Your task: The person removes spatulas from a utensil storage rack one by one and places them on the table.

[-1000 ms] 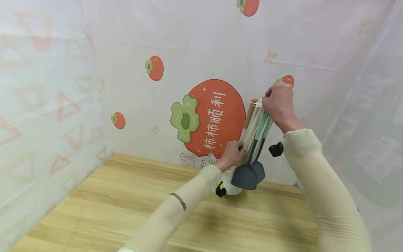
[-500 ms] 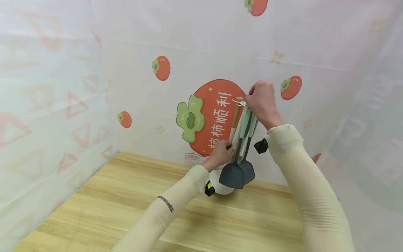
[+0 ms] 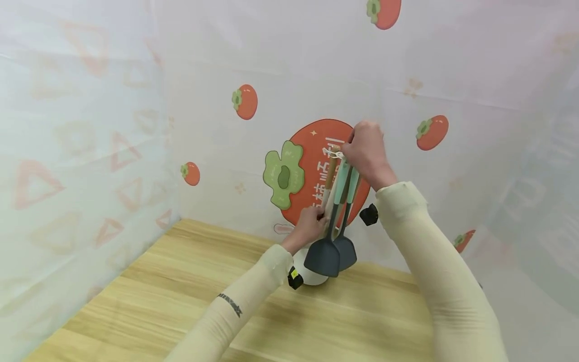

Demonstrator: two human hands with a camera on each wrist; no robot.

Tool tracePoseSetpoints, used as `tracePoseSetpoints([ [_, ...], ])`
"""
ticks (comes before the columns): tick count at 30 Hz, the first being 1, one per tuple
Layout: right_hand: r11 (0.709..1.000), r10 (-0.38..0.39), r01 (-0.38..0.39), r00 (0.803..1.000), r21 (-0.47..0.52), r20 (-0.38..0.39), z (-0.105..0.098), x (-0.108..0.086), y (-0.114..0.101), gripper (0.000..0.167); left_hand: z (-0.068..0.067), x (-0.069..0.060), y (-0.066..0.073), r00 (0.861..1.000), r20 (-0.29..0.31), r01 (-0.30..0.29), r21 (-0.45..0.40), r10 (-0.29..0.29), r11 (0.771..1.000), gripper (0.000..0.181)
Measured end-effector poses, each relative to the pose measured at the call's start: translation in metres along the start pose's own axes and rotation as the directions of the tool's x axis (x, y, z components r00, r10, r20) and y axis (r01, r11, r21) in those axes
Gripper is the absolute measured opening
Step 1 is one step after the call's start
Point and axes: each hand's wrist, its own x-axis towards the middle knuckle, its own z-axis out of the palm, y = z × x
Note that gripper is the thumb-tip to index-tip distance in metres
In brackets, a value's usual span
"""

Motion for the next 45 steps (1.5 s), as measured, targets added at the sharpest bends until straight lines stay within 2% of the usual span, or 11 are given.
tracePoseSetpoints([
  [4, 1.000, -0.015, 0.015, 1.000, -0.001, -0.003, 0.005, 0.002, -0.004, 0.039, -0.003, 0.000, -0.006, 1.000, -0.025, -0.013, 0.019, 0.014, 1.000, 0.034],
  [7, 1.000, -0.006, 0.006, 1.000, 0.015, 0.002, 0.011, 0.005, -0.008, 0.042, -0.008, 0.000, -0.011, 0.999, -0.046, -0.026, 0.026, 0.027, 0.999, 0.038],
  [11, 0.999, 0.006, -0.007, 1.000, 0.034, 0.022, 0.018, 0.007, -0.009, 0.047, -0.012, -0.002, -0.017, 0.999, -0.027, -0.029, 0.010, 0.029, 1.000, 0.043],
  [19, 0.998, 0.005, -0.007, 1.000, 0.065, 0.029, 0.021, 0.007, -0.010, 0.050, -0.009, -0.001, -0.018, 0.998, -0.047, -0.042, 0.034, 0.044, 0.999, 0.031],
  [24, 0.996, 0.004, -0.009, 0.999, 0.093, 0.046, 0.024, 0.008, -0.012, 0.049, -0.010, -0.002, -0.020, 0.997, -0.046, -0.054, 0.040, 0.055, 0.998, 0.034],
  [30, 0.996, -0.006, 0.005, 1.000, 0.085, 0.010, 0.029, 0.012, -0.010, 0.048, -0.009, 0.002, -0.023, 0.993, -0.077, -0.091, 0.053, 0.095, 0.994, 0.040],
  [40, 0.992, -0.003, 0.002, 1.000, 0.123, 0.003, 0.038, 0.013, -0.007, 0.050, -0.009, 0.000, -0.034, 0.999, -0.026, -0.048, 0.007, 0.048, 0.999, 0.036],
  [45, 0.991, 0.006, -0.014, 0.998, 0.137, 0.059, 0.034, 0.017, -0.012, 0.051, -0.014, 0.004, -0.037, 0.998, -0.025, -0.066, -0.010, 0.066, 0.998, 0.036],
])
